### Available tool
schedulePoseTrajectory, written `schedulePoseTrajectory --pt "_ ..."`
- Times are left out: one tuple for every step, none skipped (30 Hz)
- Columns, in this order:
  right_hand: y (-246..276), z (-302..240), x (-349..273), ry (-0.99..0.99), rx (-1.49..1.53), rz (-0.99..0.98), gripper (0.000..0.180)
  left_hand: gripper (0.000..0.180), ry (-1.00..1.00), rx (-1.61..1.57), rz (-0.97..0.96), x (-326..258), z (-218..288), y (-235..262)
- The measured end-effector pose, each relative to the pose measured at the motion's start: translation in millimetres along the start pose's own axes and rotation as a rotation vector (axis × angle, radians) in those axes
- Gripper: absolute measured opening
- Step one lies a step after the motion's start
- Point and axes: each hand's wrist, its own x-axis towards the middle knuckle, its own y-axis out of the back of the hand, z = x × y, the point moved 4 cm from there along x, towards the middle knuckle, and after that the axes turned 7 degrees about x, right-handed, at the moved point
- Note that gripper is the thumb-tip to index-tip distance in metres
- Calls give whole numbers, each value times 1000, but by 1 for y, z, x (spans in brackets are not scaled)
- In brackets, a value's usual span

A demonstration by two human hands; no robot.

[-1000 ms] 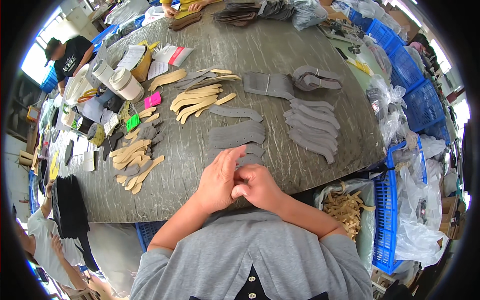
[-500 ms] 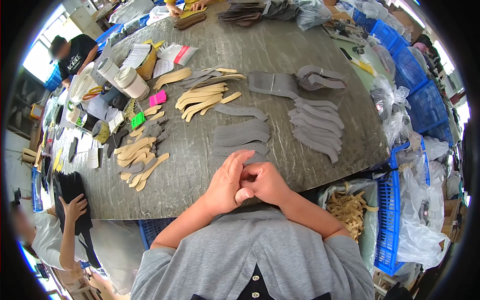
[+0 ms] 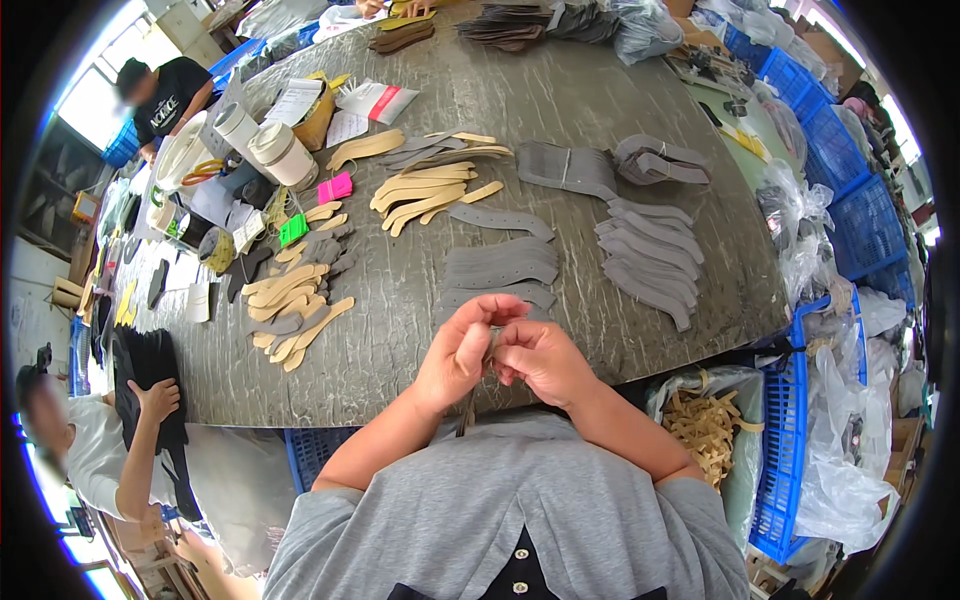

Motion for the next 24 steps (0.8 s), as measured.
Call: schedulePoseTrajectory --pt "1 2 0 -4 67 -19 11 50 69 54 12 -1 -3 5" --pt "2 2 0 34 114 -19 11 40 137 108 24 0 -4 9" --pt "3 2 1 72 162 -19 12 33 15 302 37 2 3 12" --pt "4 0 1 110 209 -18 13 28 -108 495 50 4 12 15" --pt "1 -2 0 115 171 4 14 25 -228 688 64 5 23 14" --pt "-3 -8 0 120 134 26 15 27 -351 770 48 7 40 9" --pt "-5 -12 1 125 96 48 17 24 -387 814 25 8 42 10" --pt "-3 -13 2 147 146 42 14 22 -426 857 2 7 44 12" --pt "2 -13 3 168 195 37 13 20 -465 901 -21 6 46 14" --pt "6 -15 4 190 245 31 12 16 -457 856 38 5 47 19" --pt "12 -23 4 219 326 147 12 13 -447 814 102 3 45 26" --pt "19 -36 1 250 406 271 12 11 -436 767 160 1 42 32" --pt "30 -47 -2 281 486 395 11 10 -247 672 260 -2 34 44" --pt "51 -56 -3 408 579 348 12 9 -61 573 348 -7 26 55" --pt "78 -62 -6 536 670 297 12 8 124 471 433 -12 17 66" --pt "101 -70 -13 553 624 286 11 7 188 435 434 -13 12 73" --pt "119 -77 -22 570 580 277 11 6 253 398 432 -14 6 80" --pt "127 -82 -28 539 389 374 9 6 317 361 435 -16 -1 86" --pt "133 -85 -35 505 196 467 8 6 337 356 419 -17 -10 90" --pt "130 -88 -39 467 4 556 9 7 358 354 402 -17 -17 93" --pt "121 -84 -38 378 -172 542 9 9 379 351 386 -17 -24 95" --pt "110 -75 -33 288 -347 524 10 9 389 349 390 -18 -29 95" --pt "97 -67 -29 196 -520 508 12 9 400 346 388 -17 -30 91" --pt "87 -56 -24 156 -443 434 15 9 408 343 385 -14 -31 88"
